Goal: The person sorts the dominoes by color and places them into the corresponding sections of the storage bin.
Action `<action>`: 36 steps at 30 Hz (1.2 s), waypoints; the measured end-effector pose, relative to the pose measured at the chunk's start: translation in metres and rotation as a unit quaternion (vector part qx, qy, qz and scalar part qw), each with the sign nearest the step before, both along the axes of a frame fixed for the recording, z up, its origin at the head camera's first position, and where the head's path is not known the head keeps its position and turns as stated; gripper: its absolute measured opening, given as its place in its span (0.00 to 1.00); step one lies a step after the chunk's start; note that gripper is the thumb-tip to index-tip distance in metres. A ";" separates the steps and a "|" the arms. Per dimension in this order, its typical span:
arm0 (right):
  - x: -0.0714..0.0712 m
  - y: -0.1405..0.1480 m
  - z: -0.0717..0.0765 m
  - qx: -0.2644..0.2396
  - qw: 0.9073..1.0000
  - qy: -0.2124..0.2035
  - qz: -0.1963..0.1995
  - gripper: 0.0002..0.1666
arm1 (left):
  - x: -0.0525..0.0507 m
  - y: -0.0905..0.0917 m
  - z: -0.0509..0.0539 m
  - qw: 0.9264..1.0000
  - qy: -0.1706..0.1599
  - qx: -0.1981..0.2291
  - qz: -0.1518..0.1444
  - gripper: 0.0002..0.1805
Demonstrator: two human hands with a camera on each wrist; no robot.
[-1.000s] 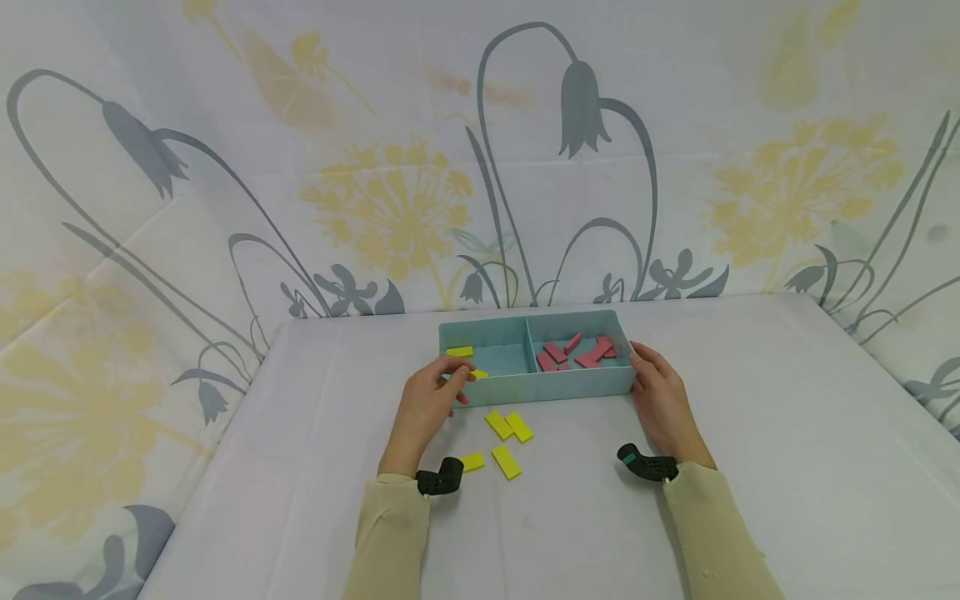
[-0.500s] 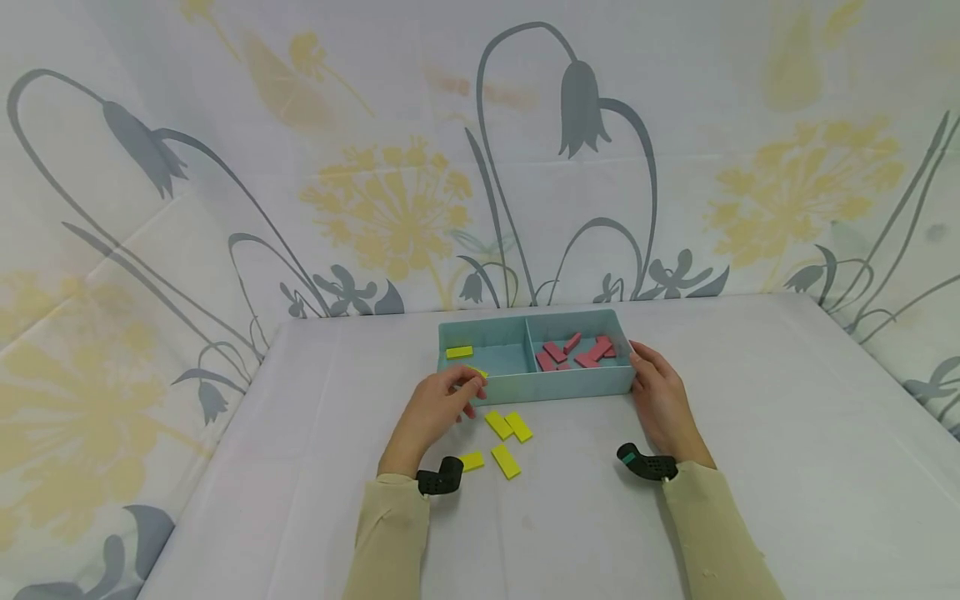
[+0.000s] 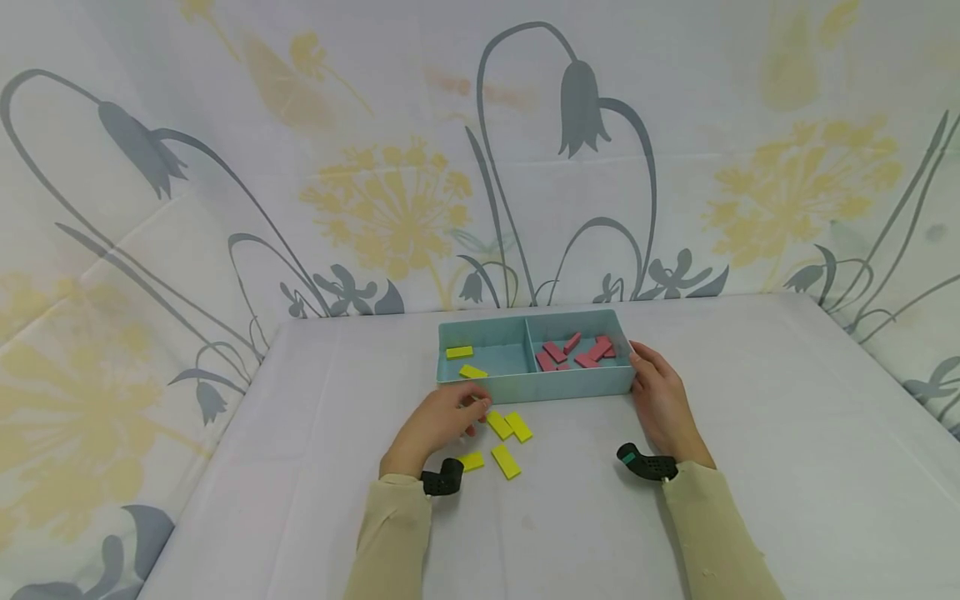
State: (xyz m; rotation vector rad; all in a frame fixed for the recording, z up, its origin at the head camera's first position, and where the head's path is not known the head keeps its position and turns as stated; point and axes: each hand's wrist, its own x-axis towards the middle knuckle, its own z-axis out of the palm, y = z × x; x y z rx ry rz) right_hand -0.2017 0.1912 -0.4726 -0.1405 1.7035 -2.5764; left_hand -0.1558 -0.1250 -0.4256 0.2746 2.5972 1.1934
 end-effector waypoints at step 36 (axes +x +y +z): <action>0.000 0.000 0.001 0.006 1.000 -0.010 -0.004 0.33 | 0.000 0.019 -0.015 0.996 -0.009 -0.087 0.009 0.16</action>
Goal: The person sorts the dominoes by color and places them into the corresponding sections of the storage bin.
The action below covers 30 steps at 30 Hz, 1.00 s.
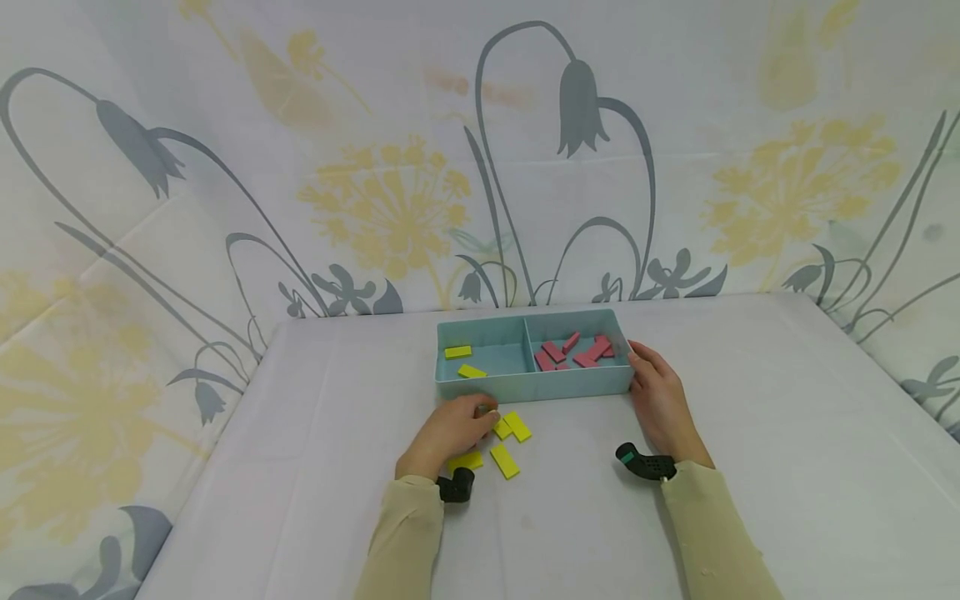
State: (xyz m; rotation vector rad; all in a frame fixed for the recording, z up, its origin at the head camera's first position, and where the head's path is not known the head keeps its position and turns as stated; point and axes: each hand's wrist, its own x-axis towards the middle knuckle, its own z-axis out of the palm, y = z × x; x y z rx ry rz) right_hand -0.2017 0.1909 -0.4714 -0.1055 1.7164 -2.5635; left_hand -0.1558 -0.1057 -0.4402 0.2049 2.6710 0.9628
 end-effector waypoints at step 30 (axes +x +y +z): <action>0.000 0.000 -0.001 -0.006 1.000 0.005 0.002 0.33 | 0.002 0.007 -0.001 1.000 0.002 0.001 0.030 0.08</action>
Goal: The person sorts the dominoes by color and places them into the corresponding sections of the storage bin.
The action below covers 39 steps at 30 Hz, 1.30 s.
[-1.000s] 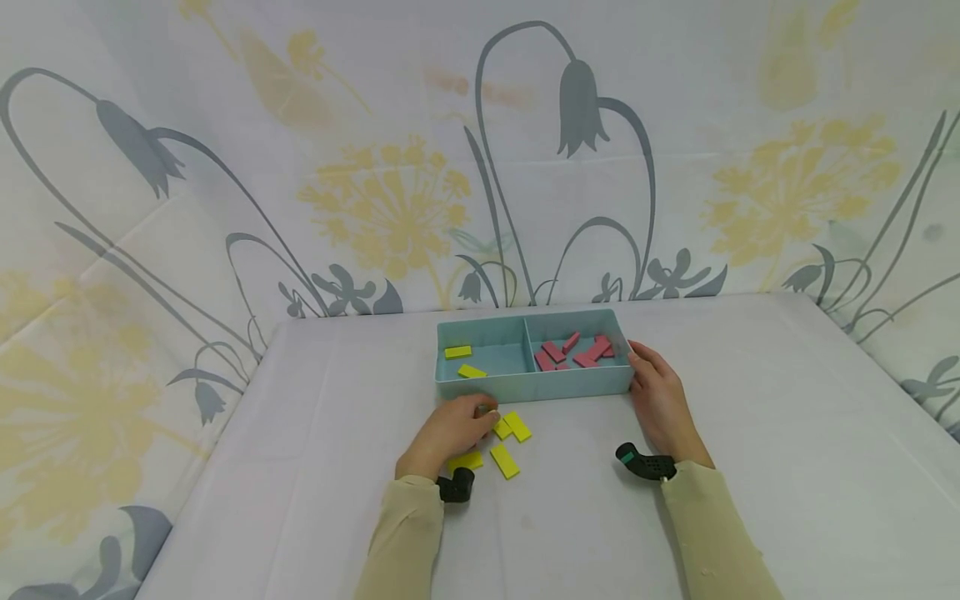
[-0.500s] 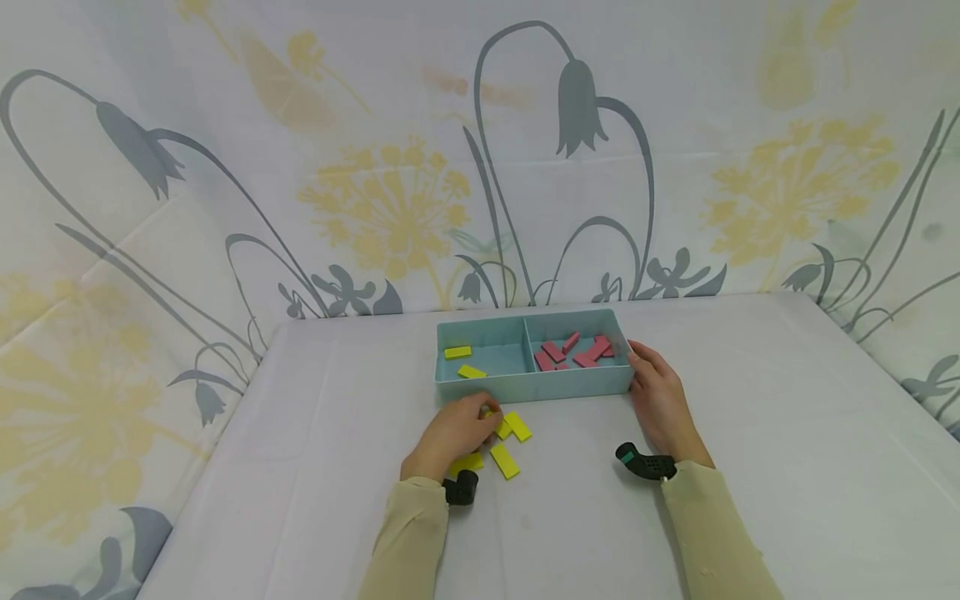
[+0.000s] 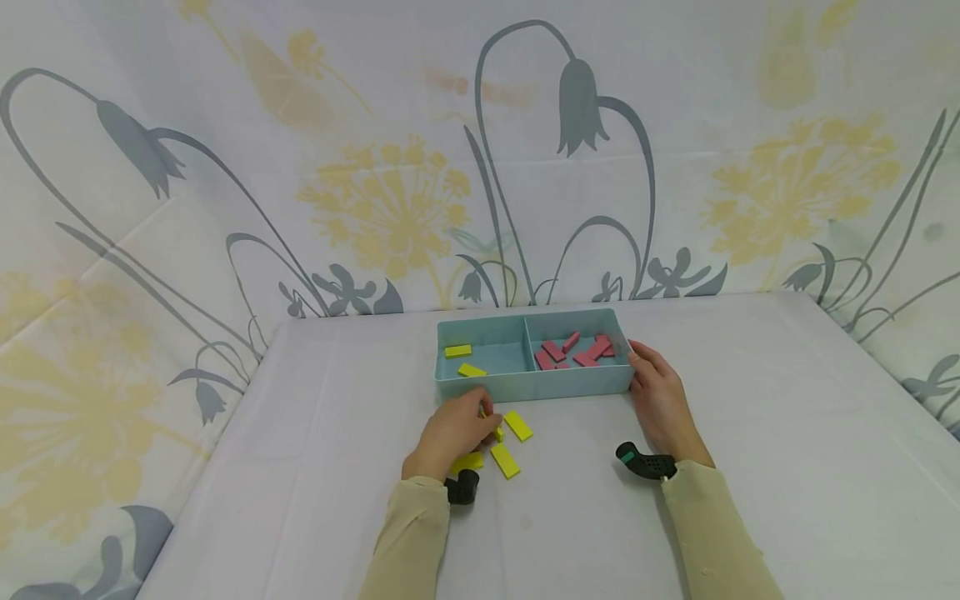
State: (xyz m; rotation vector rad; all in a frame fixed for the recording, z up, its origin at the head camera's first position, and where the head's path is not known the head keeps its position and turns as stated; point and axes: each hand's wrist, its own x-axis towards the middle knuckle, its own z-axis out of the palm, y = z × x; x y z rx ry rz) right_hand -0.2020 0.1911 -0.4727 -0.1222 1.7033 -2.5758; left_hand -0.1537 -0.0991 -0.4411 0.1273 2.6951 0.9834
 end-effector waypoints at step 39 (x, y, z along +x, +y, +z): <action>0.000 -0.001 0.001 0.019 1.000 0.006 -0.002 0.33 | -0.002 -0.010 0.012 1.000 0.013 0.013 -0.024 0.10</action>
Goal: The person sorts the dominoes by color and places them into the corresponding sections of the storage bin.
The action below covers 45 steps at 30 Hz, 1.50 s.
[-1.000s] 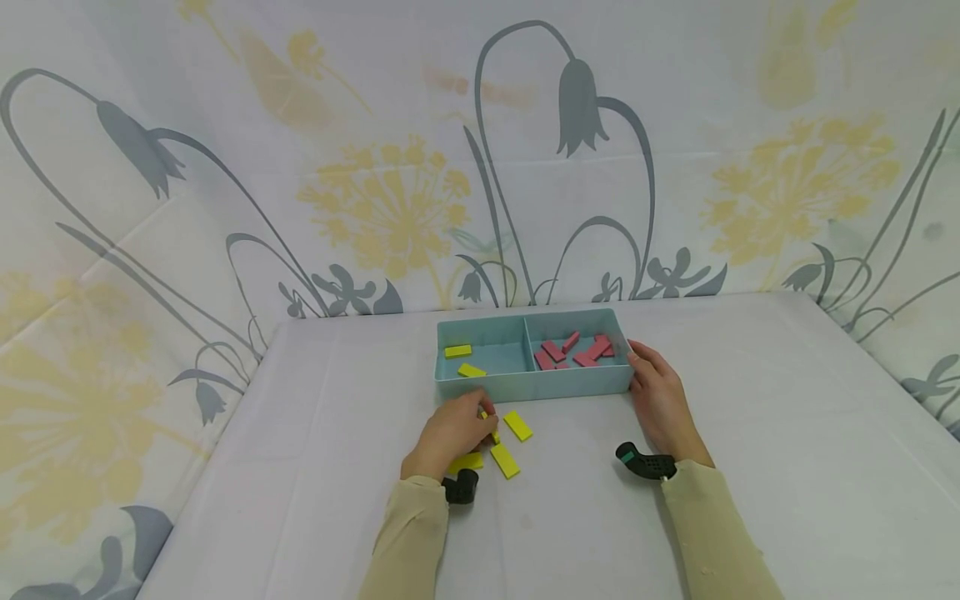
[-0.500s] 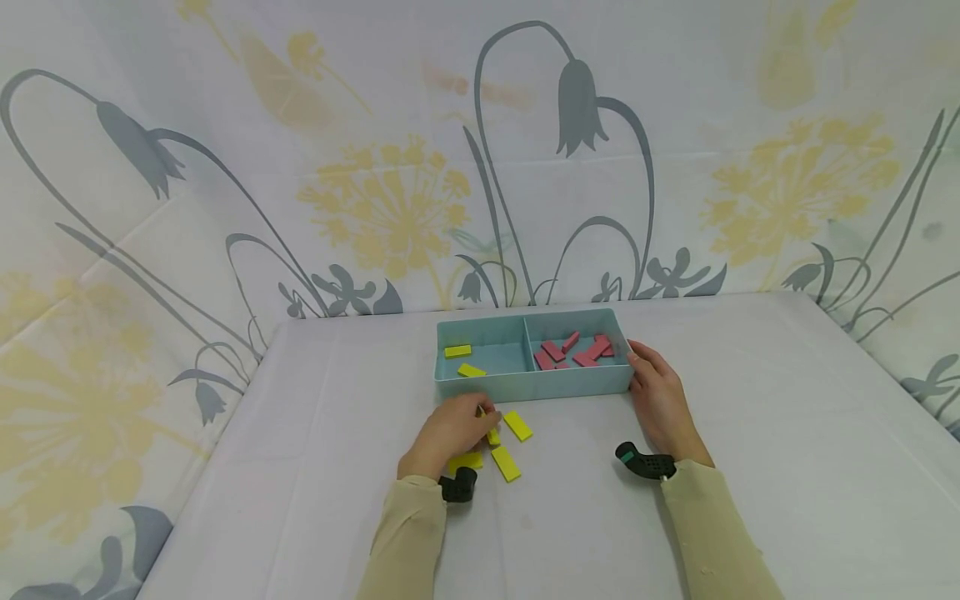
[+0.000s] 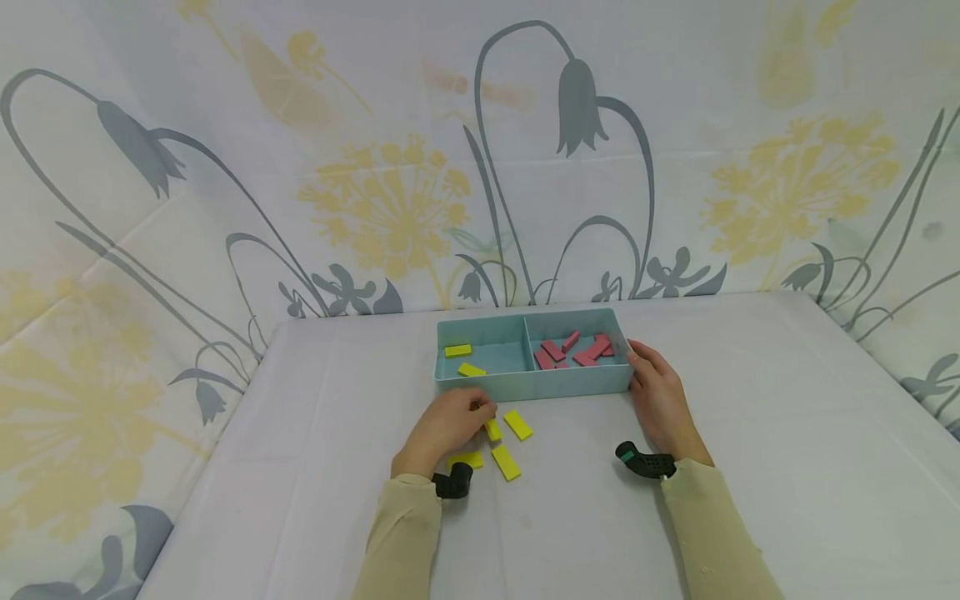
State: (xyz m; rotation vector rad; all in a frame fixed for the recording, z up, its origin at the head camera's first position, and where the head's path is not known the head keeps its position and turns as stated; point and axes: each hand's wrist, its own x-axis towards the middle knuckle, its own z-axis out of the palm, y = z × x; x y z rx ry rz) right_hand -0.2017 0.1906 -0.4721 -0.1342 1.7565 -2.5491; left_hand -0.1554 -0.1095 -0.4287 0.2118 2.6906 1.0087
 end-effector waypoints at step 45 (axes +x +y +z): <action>0.000 0.000 0.000 -0.012 1.000 -0.002 0.002 0.33 | -0.001 -0.002 0.016 0.980 0.133 0.115 0.088 0.09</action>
